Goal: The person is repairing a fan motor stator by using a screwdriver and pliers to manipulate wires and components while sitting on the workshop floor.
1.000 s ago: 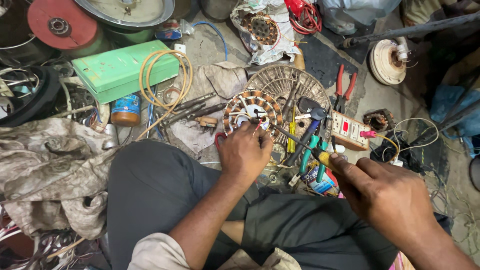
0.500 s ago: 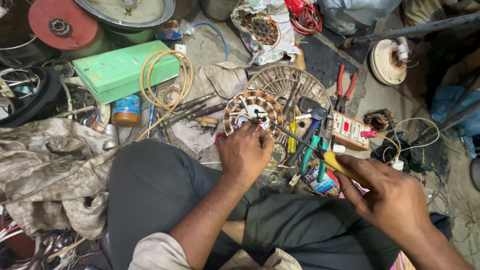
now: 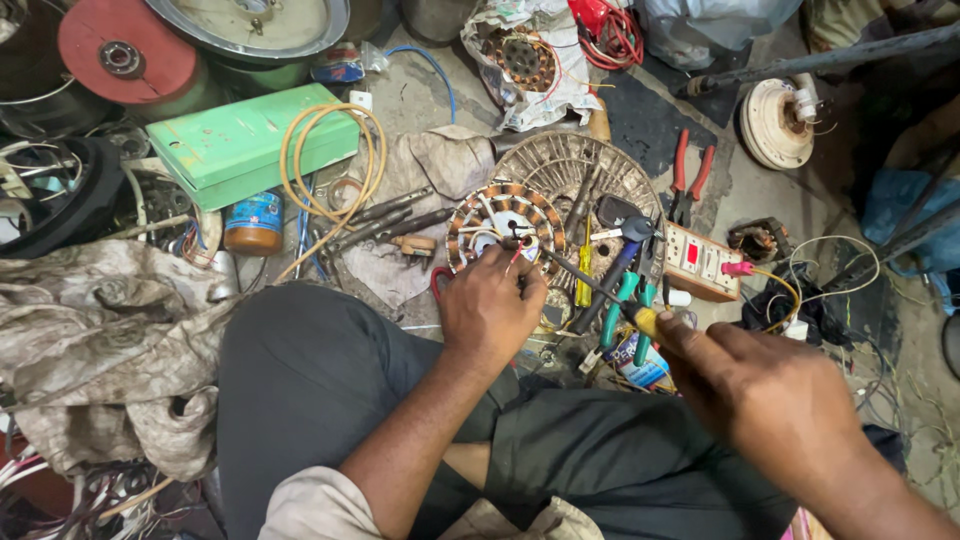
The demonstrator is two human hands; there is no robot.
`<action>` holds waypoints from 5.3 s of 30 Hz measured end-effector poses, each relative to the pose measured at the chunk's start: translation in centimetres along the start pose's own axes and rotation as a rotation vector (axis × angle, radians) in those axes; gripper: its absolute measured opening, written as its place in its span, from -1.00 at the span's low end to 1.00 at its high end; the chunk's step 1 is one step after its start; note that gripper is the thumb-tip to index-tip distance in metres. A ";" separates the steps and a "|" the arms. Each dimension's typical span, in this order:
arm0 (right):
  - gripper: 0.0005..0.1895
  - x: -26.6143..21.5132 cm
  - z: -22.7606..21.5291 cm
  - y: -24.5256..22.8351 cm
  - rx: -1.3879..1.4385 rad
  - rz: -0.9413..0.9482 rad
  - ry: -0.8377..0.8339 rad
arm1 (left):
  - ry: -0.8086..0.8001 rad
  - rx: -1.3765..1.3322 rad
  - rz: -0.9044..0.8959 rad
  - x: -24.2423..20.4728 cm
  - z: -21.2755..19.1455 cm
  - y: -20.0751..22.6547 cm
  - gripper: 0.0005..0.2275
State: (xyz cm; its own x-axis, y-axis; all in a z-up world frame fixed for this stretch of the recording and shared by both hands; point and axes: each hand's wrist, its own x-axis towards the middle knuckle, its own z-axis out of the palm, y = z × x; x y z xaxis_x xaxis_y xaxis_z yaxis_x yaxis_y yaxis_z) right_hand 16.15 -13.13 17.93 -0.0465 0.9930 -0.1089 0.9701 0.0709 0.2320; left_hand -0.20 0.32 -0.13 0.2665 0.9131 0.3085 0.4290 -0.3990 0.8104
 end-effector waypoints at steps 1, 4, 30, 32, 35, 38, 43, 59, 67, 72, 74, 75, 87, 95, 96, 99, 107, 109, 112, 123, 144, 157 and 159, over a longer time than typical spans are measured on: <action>-0.52 0.2 -0.1 0.1 0.049 0.029 0.019 | 0.009 -0.001 0.004 0.0 0.0 0.0 -0.89; -0.57 0.5 -0.1 0.1 0.116 0.038 0.070 | 0.017 0.006 0.000 -0.1 0.1 0.0 -0.89; -0.64 -0.5 1.9 0.7 0.295 0.173 0.144 | -0.007 0.011 -0.017 0.1 -0.1 0.2 -0.90; -0.64 -0.7 1.8 0.8 0.306 0.184 0.137 | 0.011 0.016 0.010 0.1 0.0 0.1 -0.90; -0.59 -1.7 2.5 1.1 0.398 0.353 0.149 | 0.015 0.037 0.022 0.0 0.1 0.0 -0.89; -0.59 -3.6 5.3 1.4 0.611 0.513 0.315 | -0.013 0.023 0.002 -0.1 0.1 -0.1 -0.88; -0.61 -7.9 12.8 2.7 1.191 0.708 0.521 | -0.026 0.088 0.033 -0.2 -0.2 0.1 -0.87; -0.65 -8.8 15.7 0.2 1.954 0.501 0.593 | -0.232 -1.259 -0.765 -3.7 -5.2 -1.2 -0.56; -0.64 -7.4 15.0 -1.1 2.255 0.371 0.289 | -0.271 -1.368 -0.644 -4.1 -5.0 4.0 -0.57; -0.65 -7.4 15.7 -1.4 2.126 0.473 0.315 | -0.209 -1.317 -0.557 -4.9 -2.4 5.3 -0.63; -0.67 -6.9 16.0 -2.5 2.070 0.521 0.311 | -0.168 -1.208 -0.447 -6.8 0.0 7.0 -0.72; -0.67 -6.7 15.9 -3.2 2.088 0.532 0.295 | -0.183 -1.237 -0.488 -7.7 1.1 7.8 -0.74; -0.77 -6.1 18.7 -4.5 2.072 0.579 0.404 | -0.309 -0.986 -0.338 -13.2 5.9 5.0 -0.76; -0.80 -5.7 19.2 -4.3 1.987 0.597 0.418 | -0.383 -0.795 -0.369 -12.9 3.3 3.1 -0.76; -0.80 -5.6 19.2 -4.4 1.975 0.595 0.408 | -0.409 -0.721 -0.389 -12.7 3.1 3.2 -0.78; -0.77 -5.5 19.1 -4.5 1.942 0.581 0.379 | -0.455 -0.550 -0.421 -12.1 2.4 3.6 -0.82; -0.75 -5.3 18.4 -4.9 1.969 0.529 0.314 | -0.442 -1.072 -0.632 -9.8 2.0 4.4 -0.89; -0.75 -5.1 17.7 -5.0 2.008 0.566 0.309 | -0.420 -1.183 -0.714 -8.9 1.1 5.0 -0.94; -0.75 -4.9 17.4 -4.8 2.026 0.577 0.365 | -0.393 -1.148 -0.684 -7.2 0.1 5.1 -0.94; -0.60 -4.9 21.1 -4.8 1.366 0.396 0.706 | -0.203 -0.664 -0.345 -3.1 -3.5 2.7 -0.78; -0.66 -4.2 22.3 -5.3 2.065 0.429 0.476 | -0.036 -0.567 -0.106 2.5 2.1 -6.1 -0.68; -0.67 -5.4 19.7 -3.4 2.156 0.462 0.388 | 0.107 -0.439 0.114 1.4 -2.9 9.4 -0.77; -0.66 -5.7 19.6 -3.4 2.168 0.451 0.380 | 0.096 -0.431 0.103 1.0 -3.4 10.0 -0.78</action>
State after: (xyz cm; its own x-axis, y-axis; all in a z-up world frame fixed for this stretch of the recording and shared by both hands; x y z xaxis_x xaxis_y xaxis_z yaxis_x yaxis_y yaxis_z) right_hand 17.78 -20.87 -1.21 0.4113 0.8944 -0.1757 -0.3748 -0.0097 -0.9270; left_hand 1.41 -2.43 9.99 0.1996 0.8820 0.4269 0.0008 -0.4358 0.9000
